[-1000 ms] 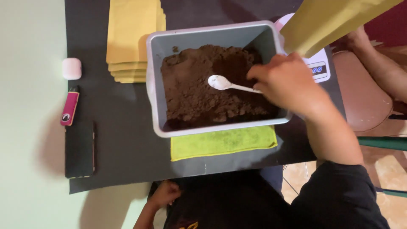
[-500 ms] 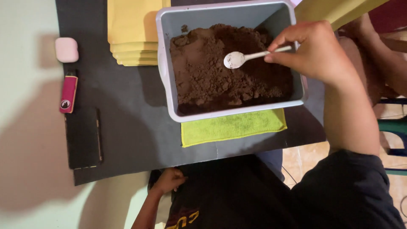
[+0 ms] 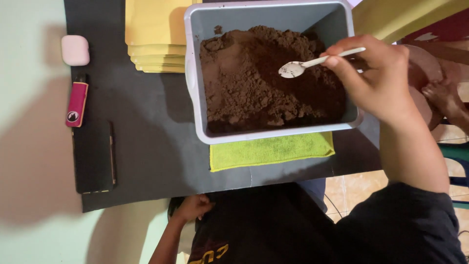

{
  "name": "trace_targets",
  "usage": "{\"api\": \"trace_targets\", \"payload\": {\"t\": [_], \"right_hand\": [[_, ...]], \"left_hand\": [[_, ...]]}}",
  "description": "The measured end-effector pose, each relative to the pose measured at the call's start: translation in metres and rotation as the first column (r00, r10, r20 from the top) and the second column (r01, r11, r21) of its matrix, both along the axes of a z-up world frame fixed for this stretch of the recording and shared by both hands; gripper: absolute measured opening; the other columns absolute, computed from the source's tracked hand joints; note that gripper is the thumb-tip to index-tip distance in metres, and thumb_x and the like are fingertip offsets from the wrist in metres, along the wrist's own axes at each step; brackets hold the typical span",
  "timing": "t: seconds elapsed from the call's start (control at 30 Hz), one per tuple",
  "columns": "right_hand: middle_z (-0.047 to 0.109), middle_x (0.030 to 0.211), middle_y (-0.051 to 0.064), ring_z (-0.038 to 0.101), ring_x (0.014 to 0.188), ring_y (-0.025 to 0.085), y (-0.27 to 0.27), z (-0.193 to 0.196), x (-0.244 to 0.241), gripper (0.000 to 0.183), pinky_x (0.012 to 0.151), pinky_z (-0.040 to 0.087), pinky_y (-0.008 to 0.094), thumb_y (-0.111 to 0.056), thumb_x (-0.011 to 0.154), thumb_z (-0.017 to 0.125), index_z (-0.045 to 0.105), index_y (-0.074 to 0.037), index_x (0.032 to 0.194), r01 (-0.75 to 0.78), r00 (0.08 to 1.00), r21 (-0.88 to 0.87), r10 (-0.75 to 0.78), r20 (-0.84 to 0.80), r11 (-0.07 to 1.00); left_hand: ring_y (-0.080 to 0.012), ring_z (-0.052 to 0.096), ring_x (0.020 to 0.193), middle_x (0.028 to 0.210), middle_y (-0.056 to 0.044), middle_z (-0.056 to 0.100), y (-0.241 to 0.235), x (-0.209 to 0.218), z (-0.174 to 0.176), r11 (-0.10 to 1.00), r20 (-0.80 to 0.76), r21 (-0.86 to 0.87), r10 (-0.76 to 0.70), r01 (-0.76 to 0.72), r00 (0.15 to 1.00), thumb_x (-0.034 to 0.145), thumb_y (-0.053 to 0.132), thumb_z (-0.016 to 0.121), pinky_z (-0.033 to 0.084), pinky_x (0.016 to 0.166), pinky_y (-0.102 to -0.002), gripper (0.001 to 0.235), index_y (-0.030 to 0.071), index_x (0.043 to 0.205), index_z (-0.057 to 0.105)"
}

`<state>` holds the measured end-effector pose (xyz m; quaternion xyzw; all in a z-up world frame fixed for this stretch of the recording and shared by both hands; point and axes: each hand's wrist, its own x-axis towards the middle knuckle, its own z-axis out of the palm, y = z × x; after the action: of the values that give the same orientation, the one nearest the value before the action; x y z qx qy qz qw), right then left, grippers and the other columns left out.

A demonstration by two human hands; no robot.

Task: Filling yellow paper bags with ground coffee using a spoon and weighing them on a digital scale.

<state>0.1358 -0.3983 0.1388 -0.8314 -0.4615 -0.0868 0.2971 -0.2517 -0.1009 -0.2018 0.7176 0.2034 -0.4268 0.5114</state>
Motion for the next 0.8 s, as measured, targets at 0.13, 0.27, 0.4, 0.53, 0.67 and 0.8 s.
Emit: {"api": "trace_targets", "payload": {"t": [0.13,0.27,0.4,0.53,0.67,0.8], "right_hand": [[0.073,0.108,0.024,0.071,0.093,0.026,-0.005,-0.011,0.005,0.014,0.080,0.053,0.031,-0.001,0.117,0.071,0.064,0.010,0.120,0.106,0.970,0.124,-0.076,-0.230,0.987],[0.066,0.099,0.027,0.075,0.098,0.032,0.007,-0.020,0.011,0.013,0.088,0.065,0.034,0.003,0.112,0.065,0.055,0.010,0.116,0.141,0.842,0.229,0.005,-0.539,0.963],[0.069,0.102,0.029,0.075,0.099,0.032,0.026,-0.013,0.010,0.013,0.092,0.066,0.036,0.007,0.108,0.062,0.054,0.012,0.117,-0.004,0.833,0.199,0.114,-0.541,0.980],[0.072,0.100,0.016,0.074,0.093,0.022,0.048,-0.016,0.009,0.009,0.088,0.063,0.030,0.000,0.103,0.065,0.062,0.004,0.110,-0.176,0.807,0.134,0.221,-0.548,0.975],[0.074,0.098,0.013,0.074,0.091,0.019,0.059,-0.017,0.003,0.005,0.084,0.061,0.028,-0.002,0.102,0.068,0.065,0.000,0.105,-0.194,0.813,0.091,0.212,-0.542,0.977],[0.069,0.098,0.020,0.075,0.093,0.025,0.055,-0.021,0.008,0.010,0.088,0.067,0.032,-0.001,0.103,0.062,0.057,0.004,0.110,-0.099,0.701,0.155,0.179,-0.691,0.983]], "left_hand": [[-0.0095,0.059,0.048,0.053,0.001,0.059,0.002,0.002,0.000,0.999,-0.024,-0.010,-0.031,0.030,0.999,0.094,0.042,0.073,0.045,0.066,-0.026,0.043,0.019,0.063,0.056],[-0.0115,0.057,0.060,0.054,0.001,0.061,0.003,0.004,0.000,0.987,-0.073,0.031,-0.156,0.158,0.985,0.097,0.052,0.062,0.044,0.070,-0.031,0.046,0.021,0.064,0.053],[-0.0110,0.058,0.062,0.059,0.001,0.064,0.003,0.007,0.003,0.987,-0.193,0.040,-0.143,0.154,0.971,0.094,0.062,0.058,0.041,0.065,-0.029,0.042,0.024,0.077,0.063],[-0.0104,0.060,0.058,0.059,0.001,0.059,0.003,-0.005,-0.023,0.996,-0.162,0.002,-0.084,0.085,0.983,0.094,0.056,0.065,0.046,0.070,-0.028,0.046,0.021,0.067,0.054],[-0.0121,0.063,0.067,0.059,0.000,0.064,0.003,0.008,0.006,0.991,-0.204,0.068,-0.097,0.113,0.974,0.092,0.058,0.065,0.047,0.074,-0.031,0.044,0.021,0.069,0.058],[-0.0092,0.065,0.062,0.065,0.003,0.068,0.003,0.004,0.000,0.993,-0.253,0.070,-0.077,0.097,0.964,0.088,0.062,0.067,0.045,0.065,-0.025,0.043,0.022,0.073,0.063]]}}
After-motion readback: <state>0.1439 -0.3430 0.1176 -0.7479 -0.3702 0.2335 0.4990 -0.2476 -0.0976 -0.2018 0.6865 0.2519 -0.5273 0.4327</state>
